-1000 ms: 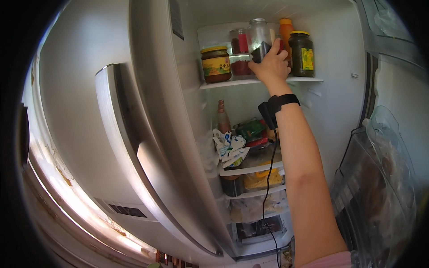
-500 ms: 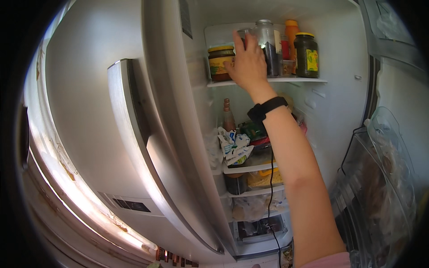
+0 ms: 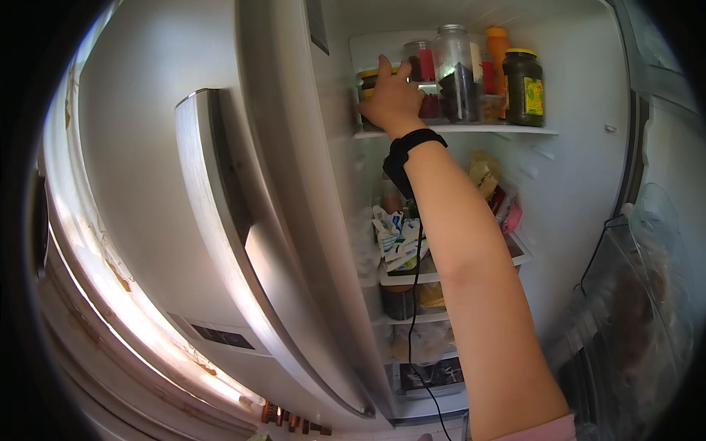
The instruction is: The recorder places a bag of food into the refrigerator, retrieves two jars, and then sits on the couch to pour goji berries from one jar into a smaller bottle.
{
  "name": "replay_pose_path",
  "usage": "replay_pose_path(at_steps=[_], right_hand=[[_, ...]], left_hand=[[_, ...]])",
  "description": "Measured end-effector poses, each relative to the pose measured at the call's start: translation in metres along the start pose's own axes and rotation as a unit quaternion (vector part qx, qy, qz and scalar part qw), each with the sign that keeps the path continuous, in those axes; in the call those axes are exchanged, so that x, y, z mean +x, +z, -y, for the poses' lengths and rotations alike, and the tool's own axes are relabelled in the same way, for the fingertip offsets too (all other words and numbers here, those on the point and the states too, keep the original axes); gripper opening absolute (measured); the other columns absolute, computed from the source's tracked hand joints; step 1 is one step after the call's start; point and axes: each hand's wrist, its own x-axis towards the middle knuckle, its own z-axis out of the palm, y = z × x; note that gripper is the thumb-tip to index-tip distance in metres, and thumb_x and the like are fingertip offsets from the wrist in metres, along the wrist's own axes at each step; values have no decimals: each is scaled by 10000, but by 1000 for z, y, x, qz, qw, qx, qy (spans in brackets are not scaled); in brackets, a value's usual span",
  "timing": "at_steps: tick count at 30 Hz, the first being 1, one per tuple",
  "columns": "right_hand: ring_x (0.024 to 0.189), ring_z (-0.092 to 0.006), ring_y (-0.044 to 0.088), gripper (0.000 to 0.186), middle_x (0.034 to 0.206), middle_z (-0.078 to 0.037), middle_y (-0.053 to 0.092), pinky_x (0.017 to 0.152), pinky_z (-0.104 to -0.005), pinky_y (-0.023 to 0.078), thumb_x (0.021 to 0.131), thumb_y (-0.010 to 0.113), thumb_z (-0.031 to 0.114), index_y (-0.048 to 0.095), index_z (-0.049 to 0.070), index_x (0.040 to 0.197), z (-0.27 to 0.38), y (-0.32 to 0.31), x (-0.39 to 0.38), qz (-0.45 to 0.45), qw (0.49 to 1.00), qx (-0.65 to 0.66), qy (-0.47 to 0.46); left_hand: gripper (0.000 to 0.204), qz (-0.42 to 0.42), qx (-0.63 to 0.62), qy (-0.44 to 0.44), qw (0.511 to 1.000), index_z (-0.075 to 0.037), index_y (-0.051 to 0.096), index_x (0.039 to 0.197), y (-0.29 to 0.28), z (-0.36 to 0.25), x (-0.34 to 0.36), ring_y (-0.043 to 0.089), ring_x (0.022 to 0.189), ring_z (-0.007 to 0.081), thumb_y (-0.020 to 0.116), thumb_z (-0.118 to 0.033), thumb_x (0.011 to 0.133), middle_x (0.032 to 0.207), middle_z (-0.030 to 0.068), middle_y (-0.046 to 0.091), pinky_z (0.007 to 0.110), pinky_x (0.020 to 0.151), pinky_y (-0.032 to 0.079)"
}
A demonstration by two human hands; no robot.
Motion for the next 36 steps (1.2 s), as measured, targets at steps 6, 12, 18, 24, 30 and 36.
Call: replay_pose_path(at_steps=[6,12,18,24,30,36], right_hand=[[1091,-482,473,895,1327,-246,251,916,-509,406,684,723,291,219,123,1404,-19,-7,2,-2,1000,-28,15],[1198,-495,378,828,1341,-277,306,1027,-483,330,676,731,203,301,83,1374,-24,13,5,-193,960,-161,-124],[1230,-359,423,402,1225,-187,537,1057,-480,255,796,568,154,563,47,1183,4,19,44,-62,944,-208,-248],[1127,-320,533,304,1202,-146,577,1084,-468,188,856,483,181,641,69,1091,18,28,73,77,951,-229,-193],[1057,-305,586,251,1207,-163,564,1055,-522,236,839,511,130,660,71,1033,20,23,77,60,957,-212,-189],[1055,-308,580,339,1180,-154,582,984,-574,319,778,631,223,609,54,1071,26,12,71,77,975,-156,-136]], left_hand=[[633,-10,-2,1,1000,7,429,1235,2,2,6,576,915,205,710,-240,724,1057,114,582,313,774,473],[605,9,8,-7,1000,6,433,1229,-2,2,14,577,913,207,696,-229,738,1055,114,583,316,773,475],[594,-8,10,-11,1000,7,435,1227,-1,5,13,578,911,208,690,-225,743,1054,114,583,317,772,475],[584,-32,8,-12,999,7,436,1226,1,11,6,578,909,209,684,-220,748,1053,114,584,318,771,475],[568,-53,9,-10,999,8,436,1226,3,15,0,580,911,213,674,-209,758,1058,116,586,321,770,476],[579,-42,26,-4,999,13,445,1223,2,16,5,591,924,225,682,-224,751,1062,123,597,327,777,478]])
